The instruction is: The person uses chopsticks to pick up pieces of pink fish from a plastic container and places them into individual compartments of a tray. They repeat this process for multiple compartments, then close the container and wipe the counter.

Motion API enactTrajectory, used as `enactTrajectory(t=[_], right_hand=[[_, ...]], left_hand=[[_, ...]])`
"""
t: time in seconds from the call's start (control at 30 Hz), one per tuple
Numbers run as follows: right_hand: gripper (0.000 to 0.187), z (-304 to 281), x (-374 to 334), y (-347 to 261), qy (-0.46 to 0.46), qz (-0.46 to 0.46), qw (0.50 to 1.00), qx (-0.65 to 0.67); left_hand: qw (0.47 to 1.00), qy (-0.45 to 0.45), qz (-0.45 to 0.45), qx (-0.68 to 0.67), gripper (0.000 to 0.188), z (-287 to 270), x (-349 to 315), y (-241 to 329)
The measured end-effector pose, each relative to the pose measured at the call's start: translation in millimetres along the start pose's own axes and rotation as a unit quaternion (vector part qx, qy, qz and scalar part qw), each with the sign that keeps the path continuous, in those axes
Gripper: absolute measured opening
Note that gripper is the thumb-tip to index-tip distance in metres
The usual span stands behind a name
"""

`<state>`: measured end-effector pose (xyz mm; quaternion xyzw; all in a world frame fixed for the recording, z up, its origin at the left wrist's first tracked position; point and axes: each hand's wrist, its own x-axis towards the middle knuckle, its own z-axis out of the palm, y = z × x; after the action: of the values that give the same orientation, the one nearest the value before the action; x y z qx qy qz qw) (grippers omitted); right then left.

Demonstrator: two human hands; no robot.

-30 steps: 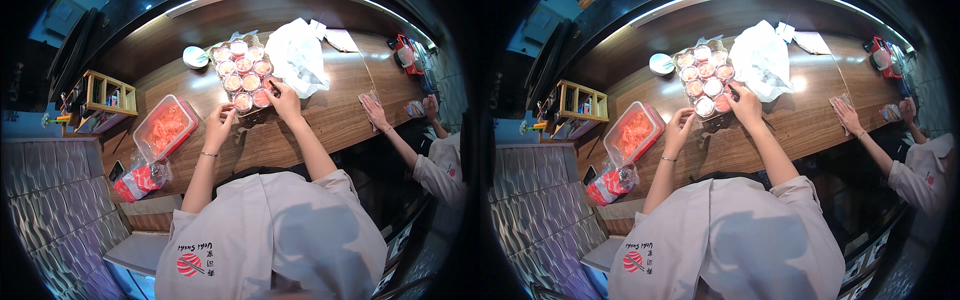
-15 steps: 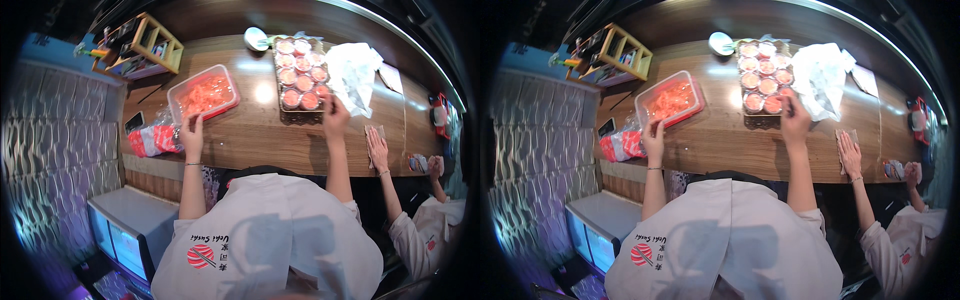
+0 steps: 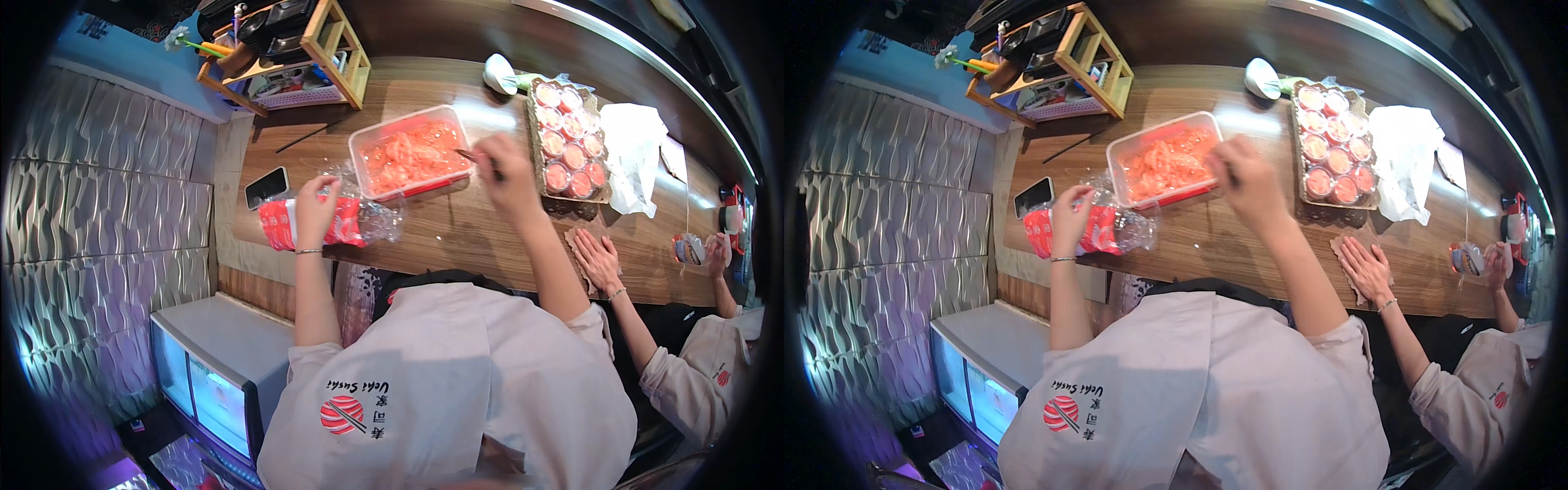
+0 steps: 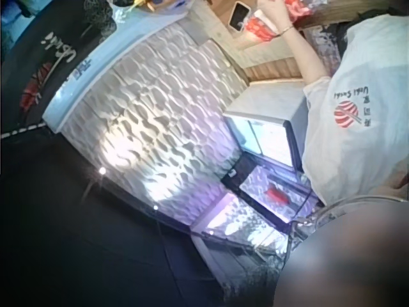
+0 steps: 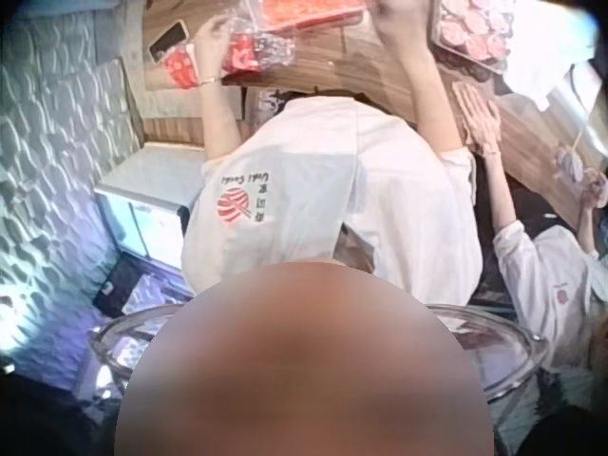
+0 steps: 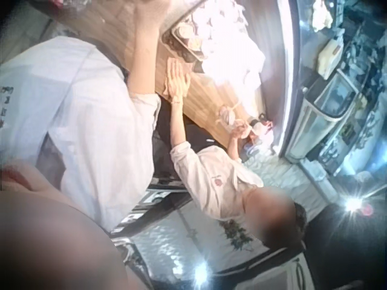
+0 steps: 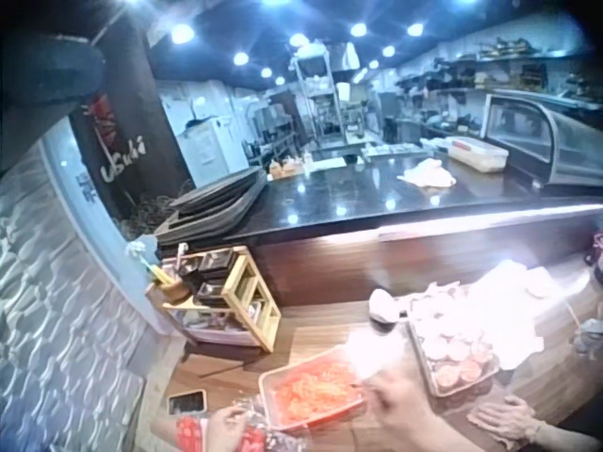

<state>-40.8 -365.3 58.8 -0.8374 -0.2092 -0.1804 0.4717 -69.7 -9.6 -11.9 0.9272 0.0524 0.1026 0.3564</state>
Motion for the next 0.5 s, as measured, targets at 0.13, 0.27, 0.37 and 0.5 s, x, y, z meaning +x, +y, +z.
enactTrajectory(t=[0.13,0.27,0.37,0.5], right_hand=[[0.013,116,40,21,-0.165,-0.059,0.947,-0.271],[0.016,209,47,54,-0.275,-0.019,0.877,-0.394],[0.013,220,38,63,-0.242,-0.042,0.893,-0.377],[0.021,163,31,18,-0.097,0.073,0.971,-0.206]], left_hand=[[0.993,-0.068,0.087,0.048,0.031,20,35,-13],[0.968,-0.223,-0.005,0.112,0.042,38,65,-11],[0.958,-0.278,-0.032,0.061,0.040,51,86,-30],[0.974,-0.113,0.196,0.027,0.035,70,92,-67]])
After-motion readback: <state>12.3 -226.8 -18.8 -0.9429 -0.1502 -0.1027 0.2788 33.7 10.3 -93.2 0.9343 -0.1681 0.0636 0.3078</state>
